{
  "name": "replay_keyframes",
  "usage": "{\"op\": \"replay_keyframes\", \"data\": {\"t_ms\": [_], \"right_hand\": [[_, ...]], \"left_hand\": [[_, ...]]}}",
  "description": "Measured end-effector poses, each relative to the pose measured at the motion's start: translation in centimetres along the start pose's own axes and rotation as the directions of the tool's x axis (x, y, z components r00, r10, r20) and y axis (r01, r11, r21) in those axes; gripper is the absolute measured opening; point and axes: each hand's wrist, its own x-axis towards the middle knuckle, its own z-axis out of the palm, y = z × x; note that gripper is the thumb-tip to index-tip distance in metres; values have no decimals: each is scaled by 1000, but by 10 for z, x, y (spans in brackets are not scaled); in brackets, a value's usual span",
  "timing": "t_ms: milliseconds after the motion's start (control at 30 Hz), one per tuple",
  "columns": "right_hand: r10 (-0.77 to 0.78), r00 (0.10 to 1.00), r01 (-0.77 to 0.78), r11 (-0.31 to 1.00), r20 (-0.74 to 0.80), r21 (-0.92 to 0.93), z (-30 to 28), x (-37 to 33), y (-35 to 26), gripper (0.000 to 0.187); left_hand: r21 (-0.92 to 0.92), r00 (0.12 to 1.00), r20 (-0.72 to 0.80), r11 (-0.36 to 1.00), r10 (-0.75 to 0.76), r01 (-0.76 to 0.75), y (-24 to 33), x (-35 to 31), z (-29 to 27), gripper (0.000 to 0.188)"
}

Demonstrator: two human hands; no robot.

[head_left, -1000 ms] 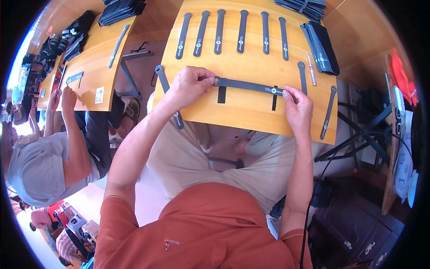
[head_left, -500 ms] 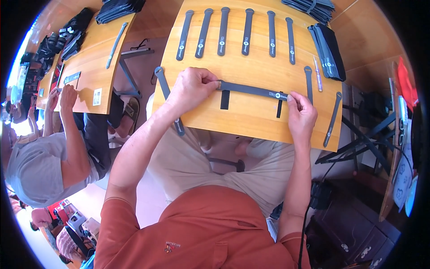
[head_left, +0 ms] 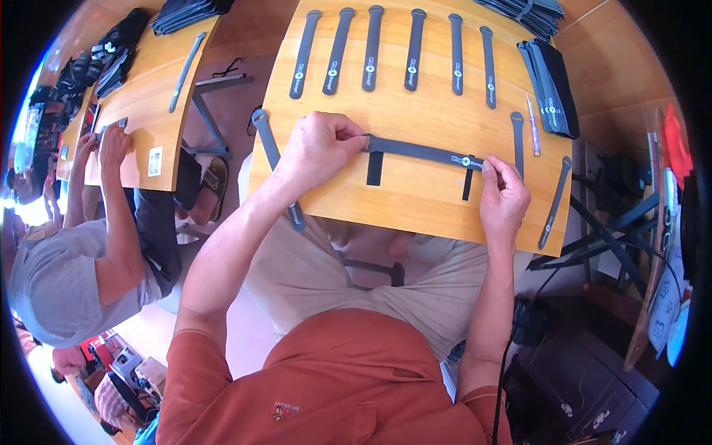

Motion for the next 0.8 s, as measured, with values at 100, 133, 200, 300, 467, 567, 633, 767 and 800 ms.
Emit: {"op": "replay_keyframes", "data": {"t_ms": [100,133,200,300,467,567,633,767,800], "right_hand": [[-4,1000,4,1000,-2,-23,0,0,-1,12],[-7,1000,7,1000,-3,-12,0,0,-1,12],[-7,1000,7,1000,-6,-5,0,0,-1,12],[-11,1000,11,1000,-5,-24,1,0,-2,12],[-8,1000,7,1000,-18,-27,-1,0,-2,11],[-22,1000,21,999,-18,-41,0,1,-4,11],[-23,999,22,998,-24,-56,1,0,-3,12],[-19,999,17,998,-30,-68,2,0,-6,11],[-25,999,22,997,-32,-69,2,0,-6,11]], "left_hand": [[3,1000,-9,1000,3,-3,0,-1,1,20],[8,1000,-18,1000,11,-11,-1,-1,1,20],[2,1000,-14,1000,17,-17,-1,0,2,20],[-5,999,-23,999,32,-32,-5,1,4,20],[4,998,-27,999,52,-52,-3,2,7,20],[6,997,-42,998,61,-61,-4,1,7,21],[20,998,-31,998,64,-63,-4,1,6,19],[23,997,-30,997,72,-71,-6,1,7,18],[17,997,-30,998,68,-67,-7,1,8,18]]}}
